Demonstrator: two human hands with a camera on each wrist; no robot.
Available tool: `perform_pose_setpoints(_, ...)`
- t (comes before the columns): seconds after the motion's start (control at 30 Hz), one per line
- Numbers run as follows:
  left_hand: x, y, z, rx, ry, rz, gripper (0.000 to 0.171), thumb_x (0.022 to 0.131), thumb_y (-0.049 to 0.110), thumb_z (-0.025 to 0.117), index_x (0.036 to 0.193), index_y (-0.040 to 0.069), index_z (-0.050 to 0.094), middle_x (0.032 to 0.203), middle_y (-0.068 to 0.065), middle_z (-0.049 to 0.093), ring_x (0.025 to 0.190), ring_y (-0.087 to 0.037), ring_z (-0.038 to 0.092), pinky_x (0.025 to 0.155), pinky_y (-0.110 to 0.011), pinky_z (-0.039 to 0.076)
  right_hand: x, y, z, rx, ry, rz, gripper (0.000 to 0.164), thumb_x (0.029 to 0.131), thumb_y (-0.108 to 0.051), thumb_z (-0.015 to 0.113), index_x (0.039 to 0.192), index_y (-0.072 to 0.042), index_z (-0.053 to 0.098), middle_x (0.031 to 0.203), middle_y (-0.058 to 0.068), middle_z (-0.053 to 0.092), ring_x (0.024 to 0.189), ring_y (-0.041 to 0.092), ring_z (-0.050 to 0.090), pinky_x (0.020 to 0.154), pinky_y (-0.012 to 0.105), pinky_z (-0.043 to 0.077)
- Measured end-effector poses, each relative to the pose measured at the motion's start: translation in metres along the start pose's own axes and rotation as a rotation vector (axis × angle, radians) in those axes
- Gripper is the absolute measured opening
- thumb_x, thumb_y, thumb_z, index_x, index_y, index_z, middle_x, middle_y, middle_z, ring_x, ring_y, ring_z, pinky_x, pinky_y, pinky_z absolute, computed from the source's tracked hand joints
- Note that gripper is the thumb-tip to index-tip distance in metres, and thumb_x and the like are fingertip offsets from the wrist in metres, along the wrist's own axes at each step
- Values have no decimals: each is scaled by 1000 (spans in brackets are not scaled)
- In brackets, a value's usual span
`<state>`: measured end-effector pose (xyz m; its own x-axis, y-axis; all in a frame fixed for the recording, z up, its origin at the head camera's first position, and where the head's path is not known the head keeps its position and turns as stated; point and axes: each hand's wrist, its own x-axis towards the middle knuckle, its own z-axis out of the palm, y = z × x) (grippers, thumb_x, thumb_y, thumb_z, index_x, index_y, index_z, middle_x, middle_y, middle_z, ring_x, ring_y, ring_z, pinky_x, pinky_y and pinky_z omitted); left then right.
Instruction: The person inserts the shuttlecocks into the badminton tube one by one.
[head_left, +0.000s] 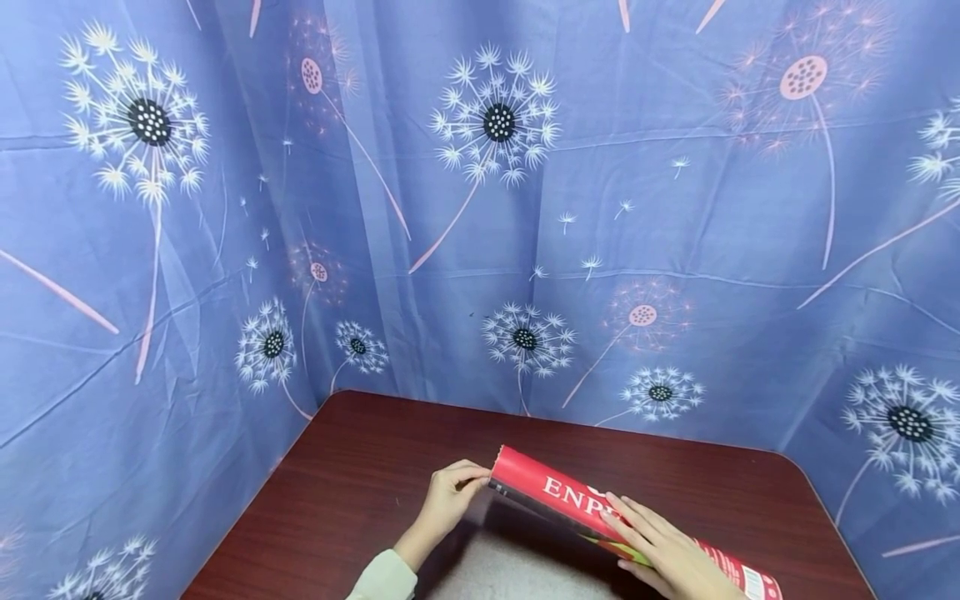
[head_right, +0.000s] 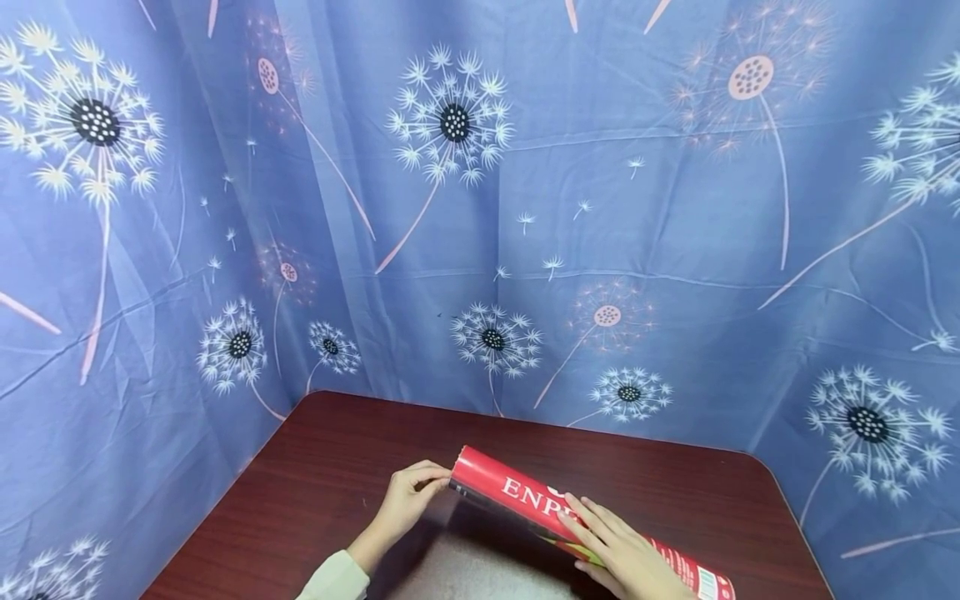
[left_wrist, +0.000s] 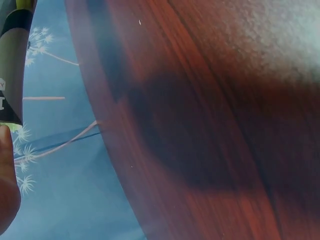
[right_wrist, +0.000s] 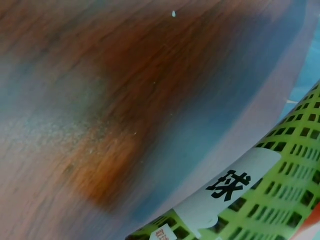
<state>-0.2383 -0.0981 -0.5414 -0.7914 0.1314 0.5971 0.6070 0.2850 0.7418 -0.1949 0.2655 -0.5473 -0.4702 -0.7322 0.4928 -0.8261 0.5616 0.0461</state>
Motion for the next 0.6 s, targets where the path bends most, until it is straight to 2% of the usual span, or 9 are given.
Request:
perform_pose_setpoints(0.1,3,16,-2,7,13,-2,11,80,-11,69,87,-4,73,82,-15,69,71,-27,67,61,-30,56,1,0,0,1,-9,3,80,81,-42,75,146,-10,41,150,11,39,136,18,32,111,12,11)
perform_pose_setpoints(0.17,5,26,-3,10,15,-9,11,79,-12,68,87,-5,73,81,-16,69,71,-28,66,61,-29,56,0,1,0,1,-7,2,77,84,-44,73,146,-10,41,150,11,39,136,19,33,111,12,11)
perform_pose_setpoints(0.3,8,34,-3,4,-3,-30,11,80,-13,68,87,-6,73,82,-16,69,71,-30,66,62,-28,56,0,1,0,0,6,-7,75,85,-45,71,145,-8,43,148,13,40,133,21,36,111,11,11)
perform_pose_setpoints(0.43,6,23,-2,19,-2,-32,14,81,-13,67,93,-8,72,84,-19,69,73,-35,66,63,-33,57,-2,3,-2,-12,-13,20,78,82,-42,75,145,-11,42,150,11,39,133,19,35,111,10,10)
perform_pose_setpoints(0.53,0,4,0,33,31,-26,17,81,-14,65,97,-8,71,83,-19,68,71,-37,66,61,-34,56,-3,7,-2,-21,-10,36,79,80,-39,77,145,-12,42,150,10,38,134,19,37,111,11,10)
perform_pose_setpoints(0.6,-5,-9,0,38,50,-26,19,81,-15,65,97,-7,71,82,-18,68,69,-35,65,60,-32,56,-5,12,0,-18,10,33,75,83,-40,75,145,-12,44,150,11,39,132,21,40,111,11,11)
